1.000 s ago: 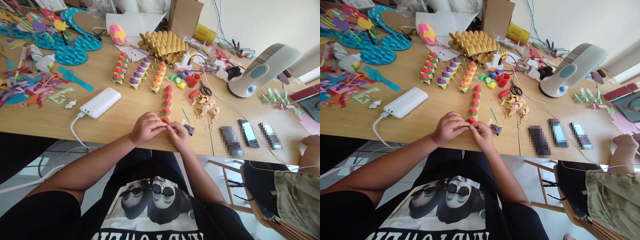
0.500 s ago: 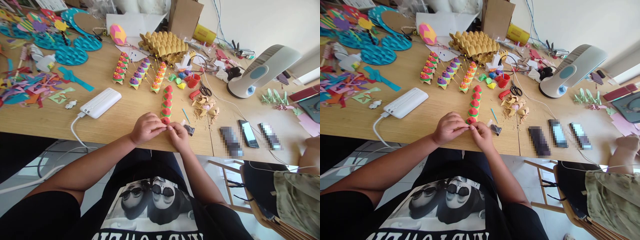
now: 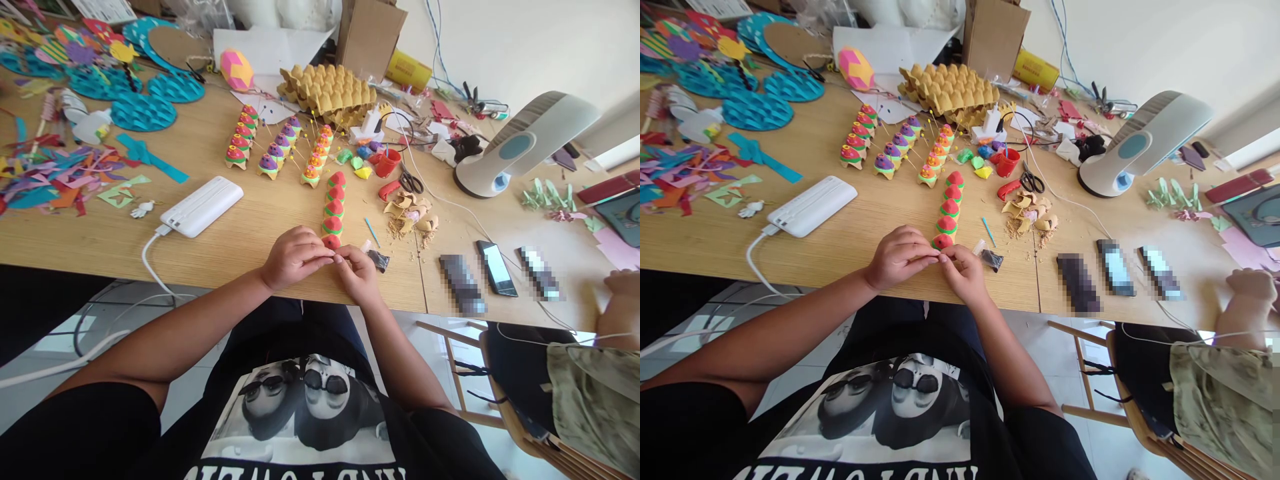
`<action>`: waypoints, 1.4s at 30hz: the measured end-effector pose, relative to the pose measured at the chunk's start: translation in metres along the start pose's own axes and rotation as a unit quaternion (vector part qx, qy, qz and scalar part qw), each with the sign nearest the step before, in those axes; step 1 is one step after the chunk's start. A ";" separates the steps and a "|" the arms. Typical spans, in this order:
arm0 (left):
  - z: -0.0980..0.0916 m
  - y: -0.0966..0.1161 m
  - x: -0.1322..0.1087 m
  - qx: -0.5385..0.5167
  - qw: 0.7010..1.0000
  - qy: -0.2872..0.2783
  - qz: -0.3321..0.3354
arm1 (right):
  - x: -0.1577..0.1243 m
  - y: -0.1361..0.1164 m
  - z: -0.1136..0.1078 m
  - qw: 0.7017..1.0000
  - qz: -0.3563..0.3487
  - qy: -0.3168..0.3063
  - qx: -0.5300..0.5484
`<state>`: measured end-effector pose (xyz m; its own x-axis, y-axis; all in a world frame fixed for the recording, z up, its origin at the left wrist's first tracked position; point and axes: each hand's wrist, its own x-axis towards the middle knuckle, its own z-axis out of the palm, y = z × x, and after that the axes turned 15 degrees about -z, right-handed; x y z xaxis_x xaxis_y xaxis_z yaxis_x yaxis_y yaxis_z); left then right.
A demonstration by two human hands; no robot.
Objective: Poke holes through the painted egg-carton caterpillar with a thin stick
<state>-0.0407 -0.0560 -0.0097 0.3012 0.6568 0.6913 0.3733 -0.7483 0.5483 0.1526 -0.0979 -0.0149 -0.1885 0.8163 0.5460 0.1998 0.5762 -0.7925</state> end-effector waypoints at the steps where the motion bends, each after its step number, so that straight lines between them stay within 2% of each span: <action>1: 0.000 0.000 0.000 0.000 1.000 -0.003 -0.003 | 0.000 0.000 0.000 1.000 0.001 0.001 0.001; 20: -0.001 0.001 0.000 0.024 1.000 -0.003 -0.010 | 0.001 -0.001 0.000 1.000 -0.001 0.004 -0.004; 28: -0.002 0.003 0.001 0.008 1.000 0.017 0.005 | 0.000 -0.001 -0.002 0.999 -0.016 -0.028 0.008; 42: 0.000 0.001 -0.001 0.011 1.000 0.013 -0.008 | 0.000 -0.002 0.000 1.000 -0.002 -0.007 0.002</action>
<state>-0.0404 -0.0570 -0.0101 0.2730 0.6652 0.6949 0.3975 -0.7358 0.5482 0.1525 -0.0991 -0.0134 -0.2032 0.8135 0.5449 0.1952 0.5790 -0.7916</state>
